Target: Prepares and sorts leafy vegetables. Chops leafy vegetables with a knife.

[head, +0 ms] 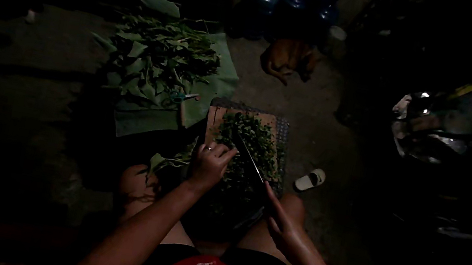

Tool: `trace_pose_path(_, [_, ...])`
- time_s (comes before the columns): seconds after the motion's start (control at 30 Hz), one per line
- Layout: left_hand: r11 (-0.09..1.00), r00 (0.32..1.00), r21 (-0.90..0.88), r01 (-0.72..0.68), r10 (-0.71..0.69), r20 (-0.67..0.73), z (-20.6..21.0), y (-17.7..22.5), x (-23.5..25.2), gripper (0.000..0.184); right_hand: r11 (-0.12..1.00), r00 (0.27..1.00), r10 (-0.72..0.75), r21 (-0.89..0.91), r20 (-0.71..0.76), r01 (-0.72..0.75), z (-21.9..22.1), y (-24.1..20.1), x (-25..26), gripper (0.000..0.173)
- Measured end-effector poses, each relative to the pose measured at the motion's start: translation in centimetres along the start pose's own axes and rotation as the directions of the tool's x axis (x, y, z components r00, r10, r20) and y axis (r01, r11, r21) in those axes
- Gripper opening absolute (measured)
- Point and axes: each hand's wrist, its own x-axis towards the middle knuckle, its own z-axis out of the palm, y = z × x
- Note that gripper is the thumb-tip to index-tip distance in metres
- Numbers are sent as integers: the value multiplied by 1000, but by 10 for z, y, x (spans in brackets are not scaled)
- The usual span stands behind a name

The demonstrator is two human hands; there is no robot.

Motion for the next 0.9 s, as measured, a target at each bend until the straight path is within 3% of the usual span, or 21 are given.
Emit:
trace_pose_path(0.13, [999,999,-39,-23,21,-47,5,7,16,32,992,984,-60,-119,-166,40,-19,-9,-19,67])
trace_pose_path(0.2, [998,999,-58,-16,13,-45,7,18,23,26,984,982,-50,-178,-182,17,-26,-15,-28,65])
trace_pose_path(0.33, [999,1000,-48,10,-10,-4,15,26,25,15,951,991,46,-299,-122,-81,-25,-19,-32,67])
trace_pose_path(0.57, [998,997,-45,39,-36,70,15,24,18,21,956,996,47,-286,-78,-67,-7,-7,3,69])
trace_pose_path(0.77, [995,993,-36,90,-87,74,13,29,19,16,963,993,12,-265,-121,-44,-28,-19,-29,66])
trace_pose_path(0.9, [995,993,-34,93,-90,82,14,29,21,16,934,992,108,-336,-58,-122,-23,-24,-30,67])
